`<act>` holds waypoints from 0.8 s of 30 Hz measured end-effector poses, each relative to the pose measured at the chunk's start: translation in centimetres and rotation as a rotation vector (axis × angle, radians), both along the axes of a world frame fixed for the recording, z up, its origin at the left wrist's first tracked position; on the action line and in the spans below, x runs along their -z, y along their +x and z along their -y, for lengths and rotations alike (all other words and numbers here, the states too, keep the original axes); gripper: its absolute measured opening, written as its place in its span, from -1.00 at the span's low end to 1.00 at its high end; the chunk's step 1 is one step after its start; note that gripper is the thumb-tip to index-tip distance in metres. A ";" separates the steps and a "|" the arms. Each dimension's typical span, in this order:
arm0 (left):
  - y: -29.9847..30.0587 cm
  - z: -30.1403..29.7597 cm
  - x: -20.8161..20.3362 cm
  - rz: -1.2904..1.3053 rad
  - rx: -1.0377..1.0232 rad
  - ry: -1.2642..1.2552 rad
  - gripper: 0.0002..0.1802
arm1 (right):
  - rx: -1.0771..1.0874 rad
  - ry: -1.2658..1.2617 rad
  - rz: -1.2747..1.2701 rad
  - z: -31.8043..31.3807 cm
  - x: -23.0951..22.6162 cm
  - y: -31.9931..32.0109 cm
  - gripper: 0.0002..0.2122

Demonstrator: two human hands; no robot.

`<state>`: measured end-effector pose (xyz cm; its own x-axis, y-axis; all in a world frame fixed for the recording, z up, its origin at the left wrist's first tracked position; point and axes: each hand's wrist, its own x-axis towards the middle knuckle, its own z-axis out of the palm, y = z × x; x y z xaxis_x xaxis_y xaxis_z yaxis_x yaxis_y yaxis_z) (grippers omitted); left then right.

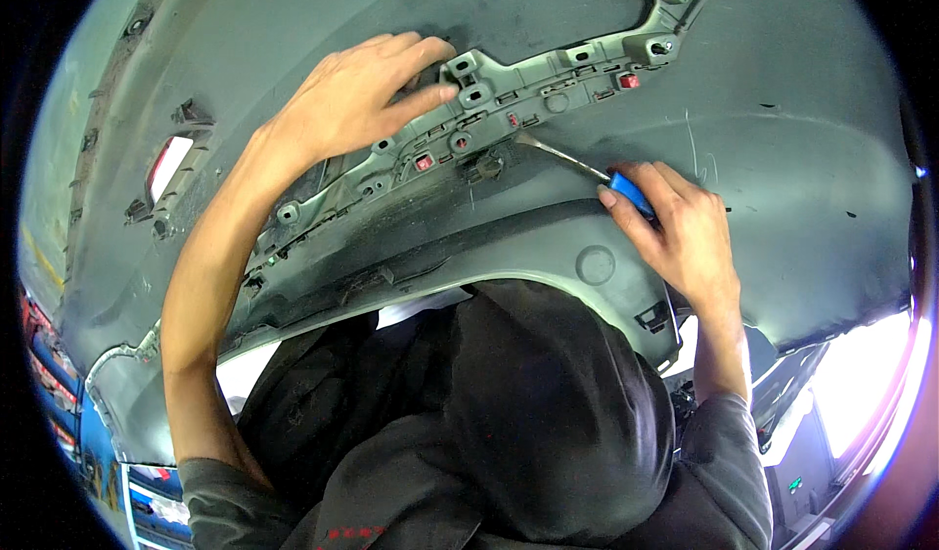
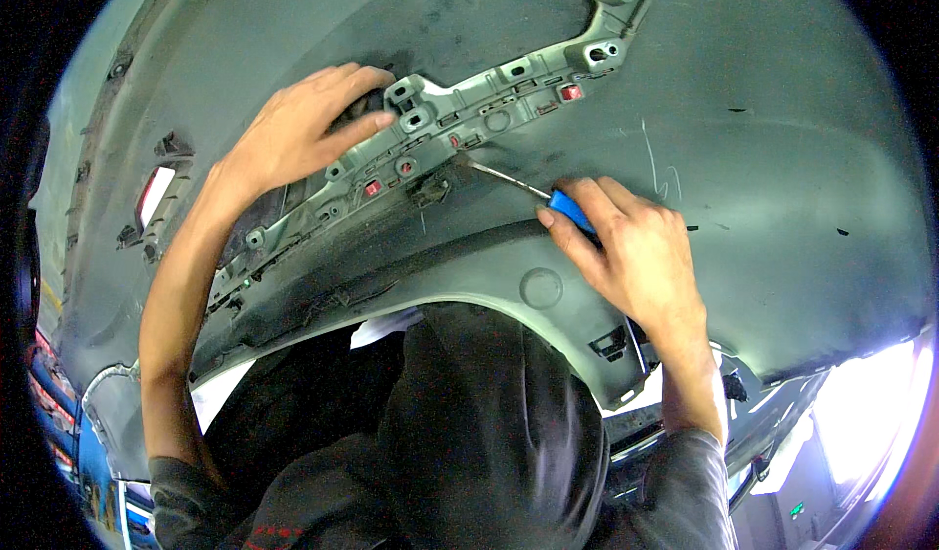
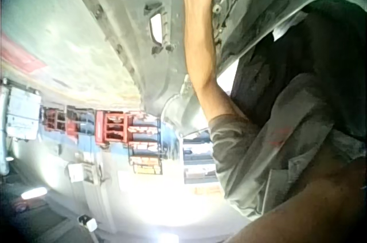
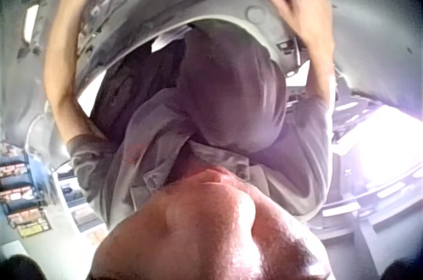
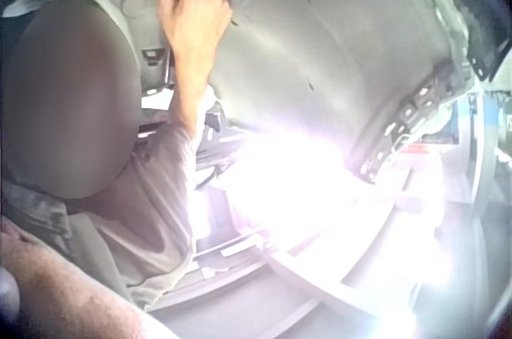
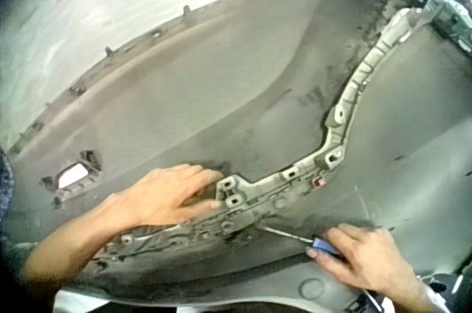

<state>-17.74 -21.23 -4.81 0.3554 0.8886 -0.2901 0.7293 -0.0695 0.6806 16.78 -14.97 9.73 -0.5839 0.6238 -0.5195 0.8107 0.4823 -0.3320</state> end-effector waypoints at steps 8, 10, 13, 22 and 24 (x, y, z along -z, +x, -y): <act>-1.8 4.3 -1.9 0.126 0.080 -0.244 0.08 | -0.072 -0.009 -0.026 0.9 -0.4 -1.4 -0.73; -1.5 5.5 -1.5 0.116 0.068 -0.207 0.03 | -0.080 -0.038 -0.068 1.2 -0.4 -1.9 -0.73; -0.8 6.7 -1.0 0.129 -0.008 -0.134 -0.03 | -0.109 -0.074 -0.071 1.4 -0.4 -2.7 -0.73; -0.9 6.3 0.0 0.109 -0.023 -0.109 -0.18 | -0.130 -0.178 -0.066 1.4 2.5 -5.1 -0.68; -0.9 6.1 0.1 0.070 0.004 -0.083 -0.19 | -0.145 -0.178 -0.061 1.4 3.3 -5.5 -0.68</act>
<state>-18.66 -27.29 -4.89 0.3806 0.8612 -0.3369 0.6800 -0.0136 0.7331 11.32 -16.36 6.43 -0.6944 0.4329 -0.5748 0.7129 0.5221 -0.4682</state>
